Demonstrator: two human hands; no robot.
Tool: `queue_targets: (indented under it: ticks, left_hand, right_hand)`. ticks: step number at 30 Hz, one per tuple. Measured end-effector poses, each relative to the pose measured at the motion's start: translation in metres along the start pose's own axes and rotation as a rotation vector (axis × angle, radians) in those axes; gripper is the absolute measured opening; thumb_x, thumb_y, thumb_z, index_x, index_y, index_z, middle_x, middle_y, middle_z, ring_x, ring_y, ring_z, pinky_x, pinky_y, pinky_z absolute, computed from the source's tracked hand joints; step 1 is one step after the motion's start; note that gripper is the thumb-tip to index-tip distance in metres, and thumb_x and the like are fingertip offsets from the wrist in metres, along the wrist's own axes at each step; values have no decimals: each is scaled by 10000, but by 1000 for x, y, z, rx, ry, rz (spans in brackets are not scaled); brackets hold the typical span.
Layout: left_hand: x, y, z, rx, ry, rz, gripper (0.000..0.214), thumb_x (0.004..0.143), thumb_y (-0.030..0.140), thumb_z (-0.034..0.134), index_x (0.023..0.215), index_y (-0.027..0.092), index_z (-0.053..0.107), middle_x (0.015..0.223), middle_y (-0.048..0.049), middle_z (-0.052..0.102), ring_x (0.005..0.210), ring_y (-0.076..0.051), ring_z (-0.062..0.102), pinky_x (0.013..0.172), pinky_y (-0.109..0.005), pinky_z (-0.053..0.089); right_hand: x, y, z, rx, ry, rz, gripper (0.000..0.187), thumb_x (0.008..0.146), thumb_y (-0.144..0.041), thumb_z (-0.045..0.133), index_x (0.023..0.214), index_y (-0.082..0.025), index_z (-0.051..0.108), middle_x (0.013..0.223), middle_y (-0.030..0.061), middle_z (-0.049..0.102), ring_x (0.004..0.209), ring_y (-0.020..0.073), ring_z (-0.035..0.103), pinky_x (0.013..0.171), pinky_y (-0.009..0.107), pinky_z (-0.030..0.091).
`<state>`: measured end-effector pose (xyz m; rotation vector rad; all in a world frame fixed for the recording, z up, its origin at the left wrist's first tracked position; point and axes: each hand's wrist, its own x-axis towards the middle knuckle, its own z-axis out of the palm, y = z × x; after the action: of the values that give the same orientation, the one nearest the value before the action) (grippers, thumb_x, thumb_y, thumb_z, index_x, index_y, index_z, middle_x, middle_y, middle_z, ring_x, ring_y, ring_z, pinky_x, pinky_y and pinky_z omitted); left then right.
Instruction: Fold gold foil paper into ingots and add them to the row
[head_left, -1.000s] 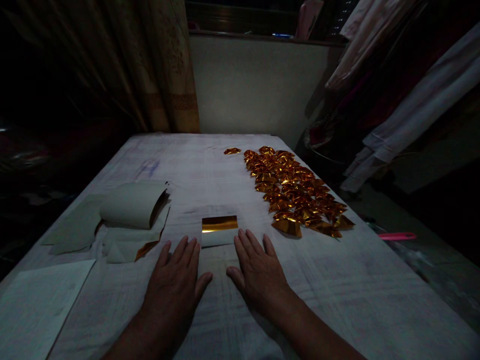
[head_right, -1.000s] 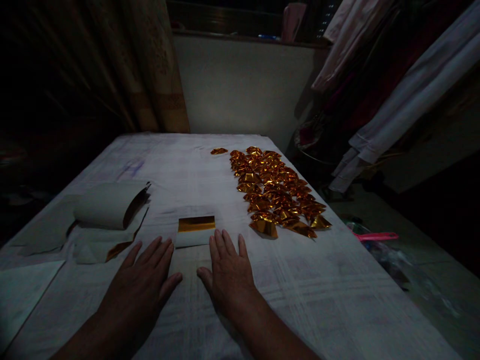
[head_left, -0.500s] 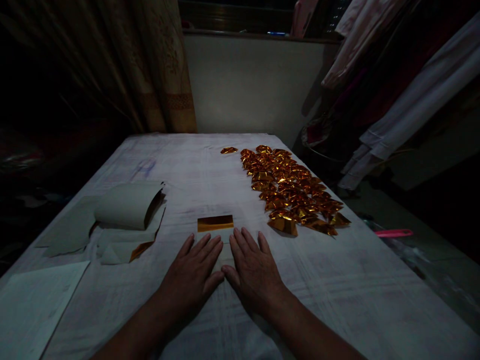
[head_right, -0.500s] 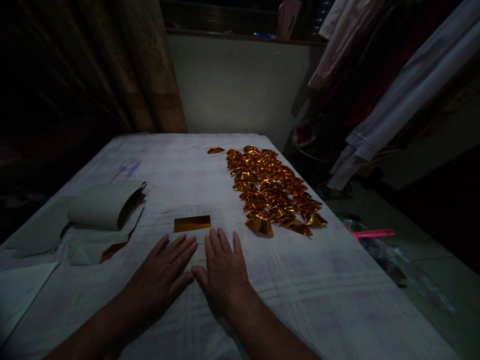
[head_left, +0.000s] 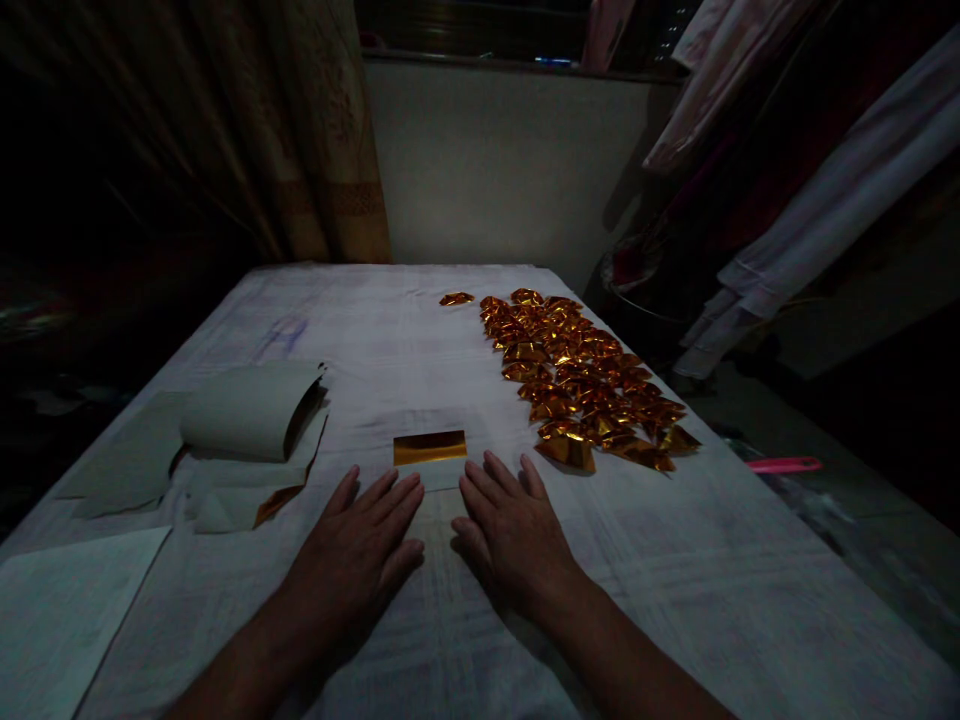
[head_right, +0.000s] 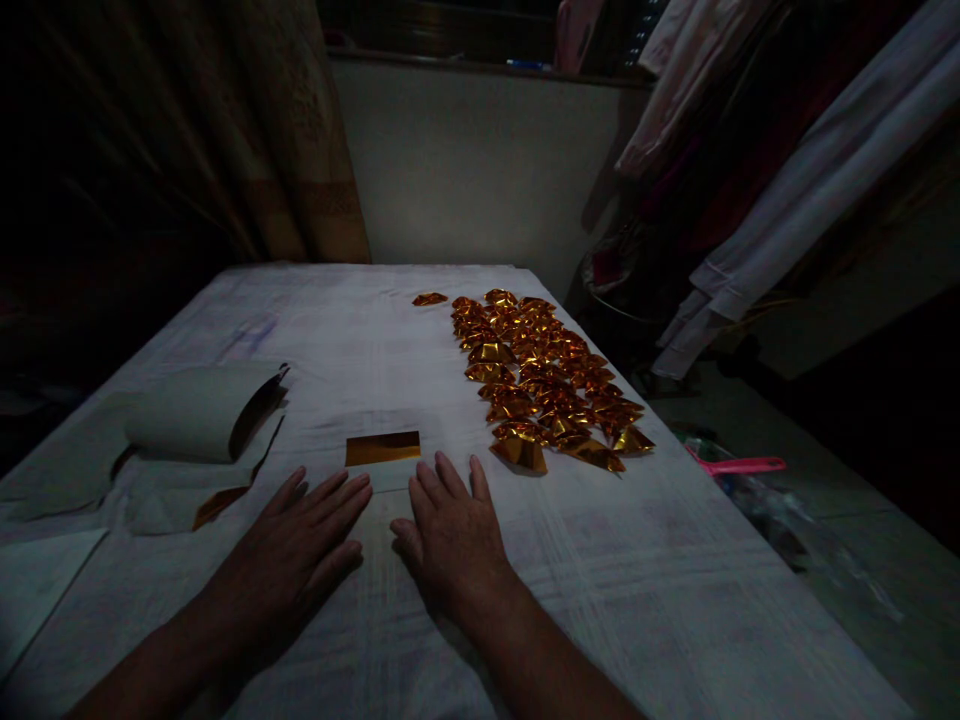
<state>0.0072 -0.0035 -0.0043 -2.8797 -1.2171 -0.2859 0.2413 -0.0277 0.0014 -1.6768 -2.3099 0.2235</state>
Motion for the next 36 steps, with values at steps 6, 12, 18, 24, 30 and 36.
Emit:
queue_targets:
  ticks: [6, 12, 18, 24, 30, 36]
  left_hand:
    - [-2, -14, -6, -46, 96, -73, 314, 1010, 425, 467, 1184, 295, 693, 1302, -42, 699, 1276, -289, 593, 1174, -605, 275]
    - [10, -19, 14, -92, 294, -218, 401, 977, 433, 496, 1289, 192, 573, 1426, -151, 589, 1341, -328, 525, 1130, -595, 369]
    - [9, -23, 24, -75, 245, -287, 442, 969, 461, 502, 1337, 216, 517, 1468, -143, 551, 1401, -345, 458, 1150, -648, 297]
    - [13, -21, 20, -113, 216, -308, 340, 981, 430, 494, 1228, 221, 597, 1442, -132, 576, 1403, -341, 455, 1139, -655, 306]
    - [12, -23, 24, -140, 206, -311, 332, 975, 406, 512, 1240, 225, 597, 1462, -122, 562, 1411, -330, 448, 1159, -639, 280]
    - [13, -24, 25, -174, 223, -308, 301, 952, 391, 546, 1188, 214, 607, 1464, -134, 561, 1416, -341, 442, 1159, -652, 271]
  right_hand:
    - [9, 12, 1, 90, 140, -15, 188, 978, -254, 535, 1000, -244, 721, 1214, 51, 726, 1182, 255, 608, 1121, 523, 297]
    - [25, 11, 1, 116, 156, 103, 295, 876, -243, 634, 1168, -199, 651, 1212, 95, 701, 1081, 250, 621, 909, 385, 435]
    - [35, 13, 1, 80, 120, 172, 467, 883, -365, 650, 1315, -197, 596, 1346, 128, 625, 1194, 291, 559, 958, 423, 425]
    - [34, 16, 9, 125, 130, 186, 317, 867, -348, 690, 1159, -224, 680, 1394, 119, 586, 1285, 293, 505, 1021, 461, 383]
    - [31, 18, 13, 177, 162, 142, 346, 803, -270, 729, 1139, -225, 664, 1381, 136, 598, 1309, 306, 498, 1019, 477, 382]
    - [32, 21, 20, 193, 199, 146, 364, 772, -268, 728, 1127, -224, 657, 1413, 150, 572, 1333, 324, 480, 1040, 501, 370]
